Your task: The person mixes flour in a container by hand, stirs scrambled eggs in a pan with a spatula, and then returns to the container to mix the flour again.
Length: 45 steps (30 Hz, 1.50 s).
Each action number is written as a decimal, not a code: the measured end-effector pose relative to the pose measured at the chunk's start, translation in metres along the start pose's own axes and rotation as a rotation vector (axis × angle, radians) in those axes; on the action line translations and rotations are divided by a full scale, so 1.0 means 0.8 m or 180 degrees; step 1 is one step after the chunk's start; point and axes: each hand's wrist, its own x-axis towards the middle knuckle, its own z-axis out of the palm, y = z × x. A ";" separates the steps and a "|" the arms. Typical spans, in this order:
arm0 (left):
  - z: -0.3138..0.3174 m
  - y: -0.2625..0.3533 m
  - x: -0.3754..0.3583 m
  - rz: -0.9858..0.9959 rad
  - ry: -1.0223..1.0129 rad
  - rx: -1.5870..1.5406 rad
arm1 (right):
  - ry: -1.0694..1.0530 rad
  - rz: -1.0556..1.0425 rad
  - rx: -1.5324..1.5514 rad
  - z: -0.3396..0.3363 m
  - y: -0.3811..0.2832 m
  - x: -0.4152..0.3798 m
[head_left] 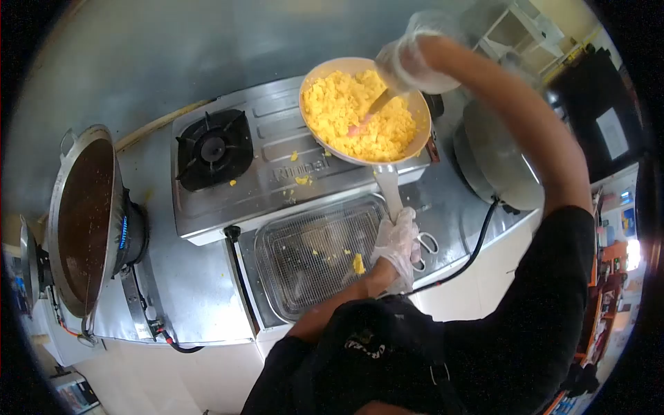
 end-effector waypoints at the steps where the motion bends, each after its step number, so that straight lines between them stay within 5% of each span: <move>1: 0.005 0.000 -0.001 0.0029 0.0046 -0.0042 | -0.0102 0.0110 0.0036 -0.013 -0.001 0.007; 5: 0.009 -0.001 -0.006 -0.0064 0.0093 -0.0142 | -0.0972 0.0209 0.0220 -0.118 0.004 0.008; 12: 0.006 0.008 -0.006 -0.0155 0.0013 -0.0149 | -0.1022 -0.0749 -0.0860 0.031 0.074 0.065; 15: 0.003 0.009 -0.009 -0.0145 0.0079 -0.0201 | -0.2084 -0.0755 -0.0511 0.024 0.071 0.091; 17: 0.000 0.000 -0.009 -0.0105 -0.0060 -0.0304 | -0.1550 0.0264 -0.0319 0.018 0.024 0.062; 20: -0.001 0.003 -0.006 -0.0159 0.0082 -0.0050 | -0.1090 0.0684 0.0182 -0.011 0.044 0.058; 28: -0.007 0.003 -0.002 -0.0250 -0.0153 -0.0144 | 0.0221 0.0771 0.0824 -0.103 0.008 0.049; 31: -0.014 -0.001 0.002 -0.0284 -0.0303 -0.0403 | 0.0876 0.0907 0.1085 -0.055 0.003 0.057; 33: -0.009 0.002 -0.008 -0.0178 -0.0257 -0.0435 | 0.2319 0.0022 0.0315 0.052 0.049 0.065; 38: -0.016 -0.005 0.004 -0.0430 -0.0255 -0.0607 | 0.2317 0.2130 -0.0883 0.055 0.063 0.084; 42: -0.012 -0.001 -0.006 -0.0382 -0.0167 -0.0297 | 0.2374 0.2543 -0.0819 0.194 0.164 0.095; 45: -0.015 -0.003 0.006 -0.0505 -0.0400 -0.0725 | 0.2563 0.2285 -0.1238 0.136 0.148 0.051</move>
